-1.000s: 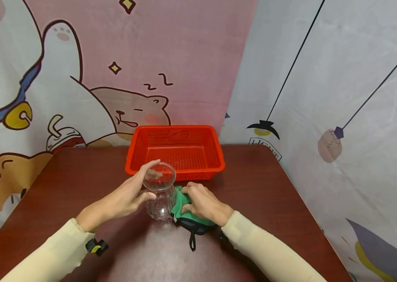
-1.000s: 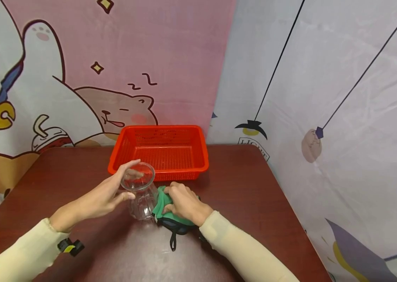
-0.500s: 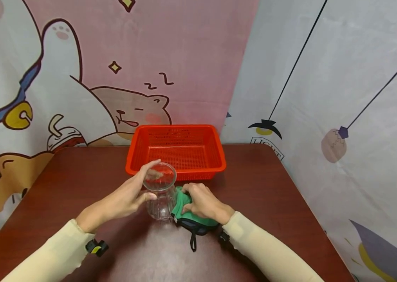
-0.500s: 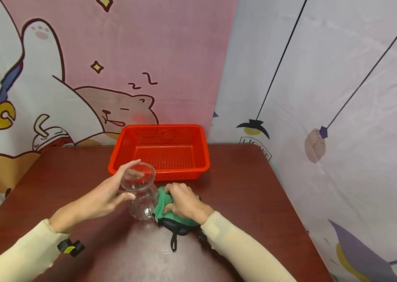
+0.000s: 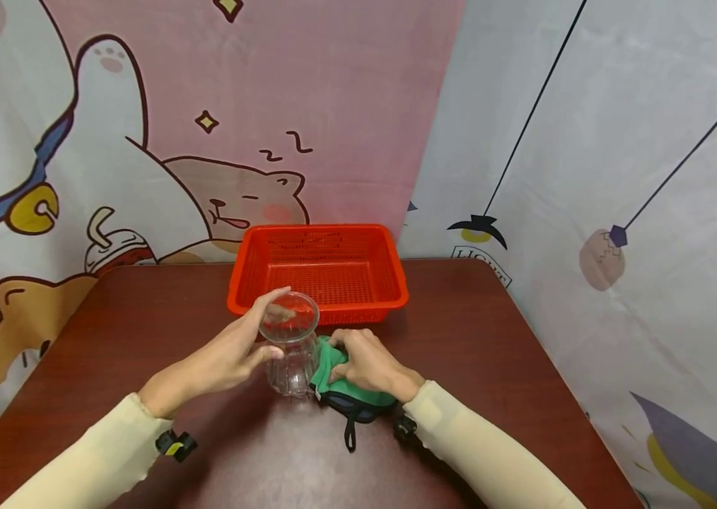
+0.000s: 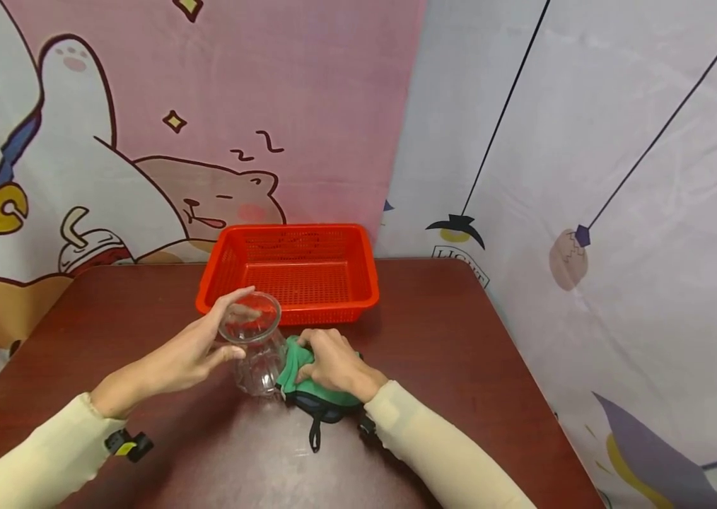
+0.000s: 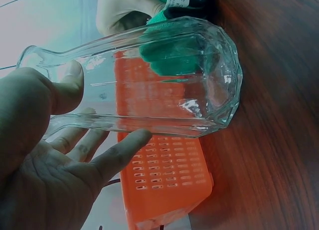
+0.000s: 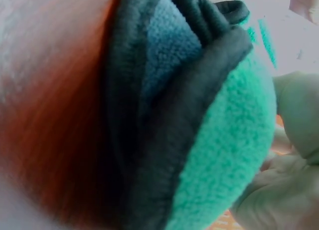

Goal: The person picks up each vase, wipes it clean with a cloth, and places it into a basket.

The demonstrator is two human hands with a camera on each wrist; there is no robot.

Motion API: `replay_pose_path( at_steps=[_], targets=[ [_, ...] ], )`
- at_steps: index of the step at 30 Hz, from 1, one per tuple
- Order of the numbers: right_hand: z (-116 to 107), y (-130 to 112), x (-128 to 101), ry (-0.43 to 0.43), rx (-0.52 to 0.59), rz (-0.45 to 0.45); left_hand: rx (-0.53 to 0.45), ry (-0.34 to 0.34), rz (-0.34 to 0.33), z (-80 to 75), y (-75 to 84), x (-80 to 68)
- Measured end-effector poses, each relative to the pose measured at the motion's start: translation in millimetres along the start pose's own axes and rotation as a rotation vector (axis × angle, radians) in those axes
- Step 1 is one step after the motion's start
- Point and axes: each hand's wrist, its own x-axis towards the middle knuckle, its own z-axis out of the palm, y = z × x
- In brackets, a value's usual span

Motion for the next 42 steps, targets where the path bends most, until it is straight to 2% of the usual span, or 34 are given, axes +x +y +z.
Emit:
replay_pose_path(
  at_steps=[9,17,24,42],
  targets=[
    [-6.9,-5.0,-0.4,0.046,0.052,0.005,-0.008,0.0,-0.001,-1.4,-0.1,1.1],
    [-13.4,-11.4,-1.0,0.084,0.167,-0.022,-0.013,0.002,-0.006,0.3,0.5,-1.2],
    [-19.0,-16.9,-2.3,0.101,0.205,-0.017,-0.011,-0.009,-0.007,0.0,0.2,-2.1],
    [-34.5,-30.0,4.6,0.216,0.287,-0.044,-0.006,-0.01,0.004,-1.5,-0.1,-1.2]
  ],
)
